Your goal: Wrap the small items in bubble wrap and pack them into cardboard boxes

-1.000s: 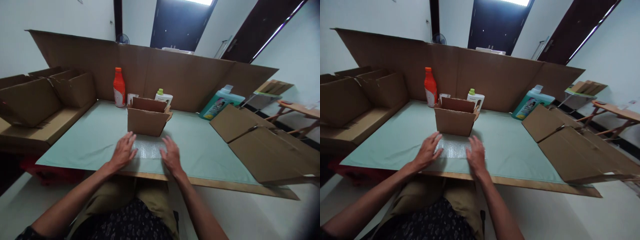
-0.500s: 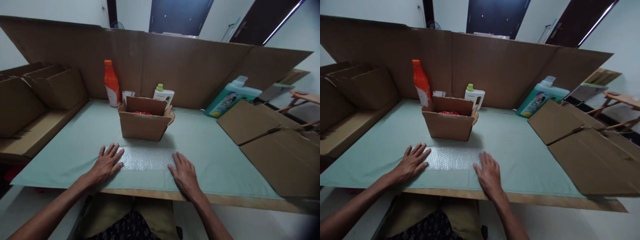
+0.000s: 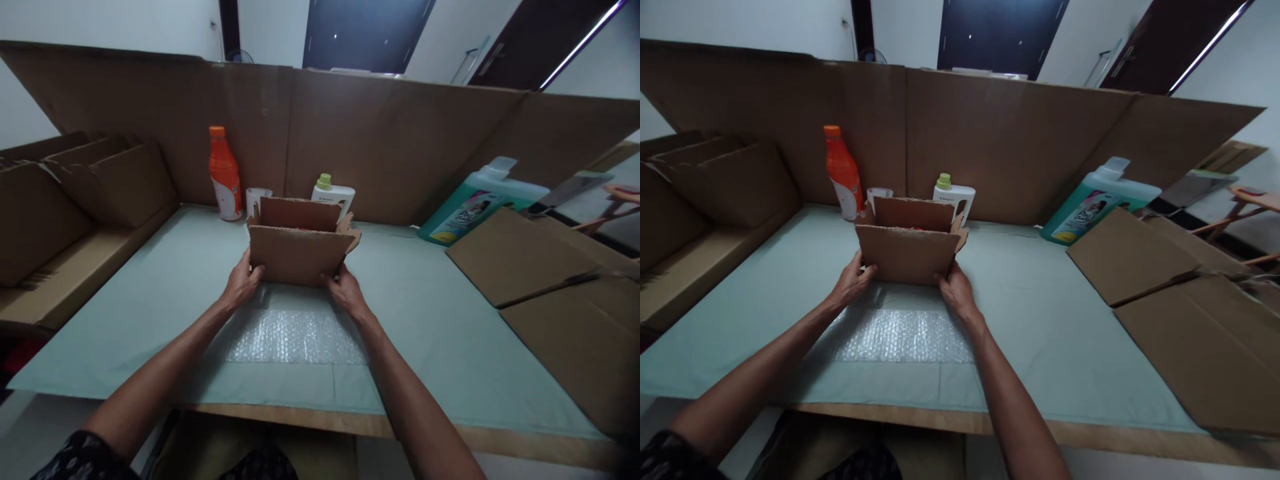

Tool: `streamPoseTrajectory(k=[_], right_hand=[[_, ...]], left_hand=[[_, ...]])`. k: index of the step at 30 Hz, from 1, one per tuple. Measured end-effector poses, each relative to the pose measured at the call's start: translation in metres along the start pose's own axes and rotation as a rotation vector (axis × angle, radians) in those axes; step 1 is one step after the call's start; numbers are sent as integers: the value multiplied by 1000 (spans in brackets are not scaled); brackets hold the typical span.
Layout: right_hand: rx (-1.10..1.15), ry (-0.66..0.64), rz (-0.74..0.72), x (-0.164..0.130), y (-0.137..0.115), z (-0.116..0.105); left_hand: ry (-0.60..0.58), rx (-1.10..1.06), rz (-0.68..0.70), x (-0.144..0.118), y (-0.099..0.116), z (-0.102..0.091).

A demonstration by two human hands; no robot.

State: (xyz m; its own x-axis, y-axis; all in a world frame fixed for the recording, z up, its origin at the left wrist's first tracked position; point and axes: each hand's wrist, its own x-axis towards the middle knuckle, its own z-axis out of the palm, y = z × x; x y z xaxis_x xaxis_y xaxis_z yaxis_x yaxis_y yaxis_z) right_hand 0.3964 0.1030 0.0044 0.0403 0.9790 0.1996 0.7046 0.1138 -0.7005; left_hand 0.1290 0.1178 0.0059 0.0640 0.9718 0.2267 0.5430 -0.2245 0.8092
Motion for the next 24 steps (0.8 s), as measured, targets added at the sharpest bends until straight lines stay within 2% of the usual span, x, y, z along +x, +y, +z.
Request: streamPoseTrajectory(k=[3,5,9,11,13,15,17,20,22,24], right_hand=[[-34,-15,13,-3,10,-8],[-69,-37,16,-20,18,-19],[-163,-83,20,-74,34,-45],[-222,-107,6,-97,39,-54],[-253,-125,-10,-113,36,-60],[-238,-148,4,-125,26,-64],[-201,-189,41,-140,10,-68],[-94,-266,66,-177,-14,-73],[17,-330,72,-210,-28,-73],[128,-413,89,-242,-41,-68]], left_hand=[[-41,53,4,4,-3,0],[-75,113,1,-7,-8,-10],[-151,261,-13,-58,-34,-52],[-178,422,0,-86,-51,-72],[-176,575,17,-107,-65,-84],[-167,628,40,-118,-70,-91],[-167,590,53,-118,-65,-95],[-108,505,57,-103,-42,-97],[-43,475,147,-84,-21,-91],[-45,447,307,-62,0,-73]])
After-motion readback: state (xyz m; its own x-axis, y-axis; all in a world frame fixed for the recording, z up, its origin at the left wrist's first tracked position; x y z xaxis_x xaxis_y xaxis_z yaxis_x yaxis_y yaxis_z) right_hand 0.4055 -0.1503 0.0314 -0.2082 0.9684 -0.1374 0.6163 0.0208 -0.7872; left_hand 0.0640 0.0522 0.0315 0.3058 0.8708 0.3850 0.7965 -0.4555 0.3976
